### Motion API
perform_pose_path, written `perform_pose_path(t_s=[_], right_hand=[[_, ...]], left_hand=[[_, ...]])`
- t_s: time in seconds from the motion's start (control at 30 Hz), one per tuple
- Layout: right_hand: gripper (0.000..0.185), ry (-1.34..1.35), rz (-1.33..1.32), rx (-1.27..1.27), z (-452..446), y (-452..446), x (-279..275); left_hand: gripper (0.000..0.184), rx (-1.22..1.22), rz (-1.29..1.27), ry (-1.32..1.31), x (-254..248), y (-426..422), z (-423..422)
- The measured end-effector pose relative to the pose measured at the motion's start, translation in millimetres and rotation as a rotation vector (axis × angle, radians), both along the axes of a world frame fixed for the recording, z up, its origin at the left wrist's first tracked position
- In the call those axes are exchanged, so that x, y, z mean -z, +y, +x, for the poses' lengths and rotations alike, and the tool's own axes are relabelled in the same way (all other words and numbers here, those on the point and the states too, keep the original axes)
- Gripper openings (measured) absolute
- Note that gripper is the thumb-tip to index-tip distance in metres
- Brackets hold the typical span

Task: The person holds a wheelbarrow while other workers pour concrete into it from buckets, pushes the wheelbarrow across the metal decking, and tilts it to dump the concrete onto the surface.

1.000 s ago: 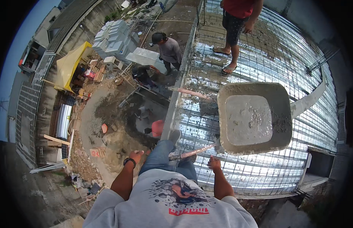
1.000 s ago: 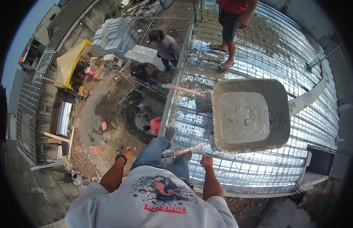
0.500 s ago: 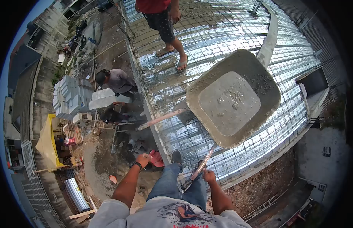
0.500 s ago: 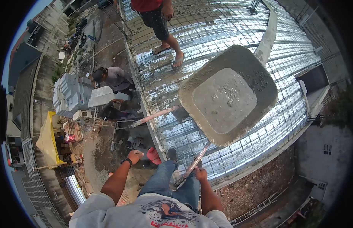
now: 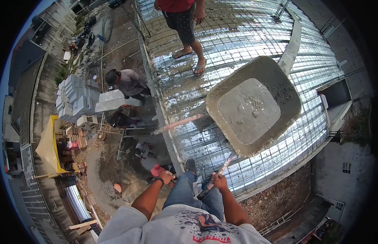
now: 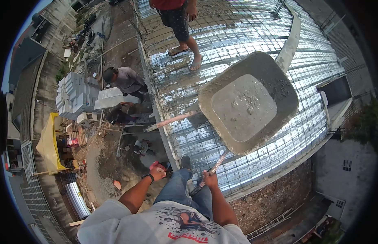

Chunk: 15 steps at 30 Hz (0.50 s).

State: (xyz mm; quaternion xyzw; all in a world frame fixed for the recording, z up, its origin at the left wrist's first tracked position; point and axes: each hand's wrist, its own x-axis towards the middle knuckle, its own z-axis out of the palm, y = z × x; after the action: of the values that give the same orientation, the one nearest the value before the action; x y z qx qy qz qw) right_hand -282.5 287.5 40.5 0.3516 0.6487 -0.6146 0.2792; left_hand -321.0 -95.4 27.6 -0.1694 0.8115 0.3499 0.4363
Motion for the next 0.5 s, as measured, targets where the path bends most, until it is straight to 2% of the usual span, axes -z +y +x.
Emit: perform_pose_path(t_s=[0.03,0.1,0.2,0.27,0.3,0.4,0.43,0.5], right_hand=[[0.044,-0.033,-0.007,0.026,-12,4,-25],[0.041,0.002,-0.001,0.043,-18,18,-30],[0.039,-0.003,0.052,-0.01,-7,53,-29],[0.038,-0.062,0.045,-0.031,14,84,9],[0.035,-0.106,-0.035,0.028,19,96,2],[0.035,-0.183,0.012,0.067,46,134,11],[0.036,-0.169,0.037,0.04,55,148,14],[0.038,-0.193,0.049,0.028,63,171,9]], left_hand=[[0.034,0.0,-0.035,-0.015,-5,-4,16],[0.048,0.004,-0.105,-0.04,-22,-6,40],[0.044,0.008,-0.105,0.078,-31,-6,65],[0.041,-0.016,-0.039,0.002,-45,6,58],[0.04,-0.027,-0.005,-0.036,-55,12,53],[0.036,-0.428,0.06,0.031,-117,65,43],[0.04,-0.4,0.034,0.047,-130,78,38],[0.042,-0.372,0.114,0.161,-88,82,50]])
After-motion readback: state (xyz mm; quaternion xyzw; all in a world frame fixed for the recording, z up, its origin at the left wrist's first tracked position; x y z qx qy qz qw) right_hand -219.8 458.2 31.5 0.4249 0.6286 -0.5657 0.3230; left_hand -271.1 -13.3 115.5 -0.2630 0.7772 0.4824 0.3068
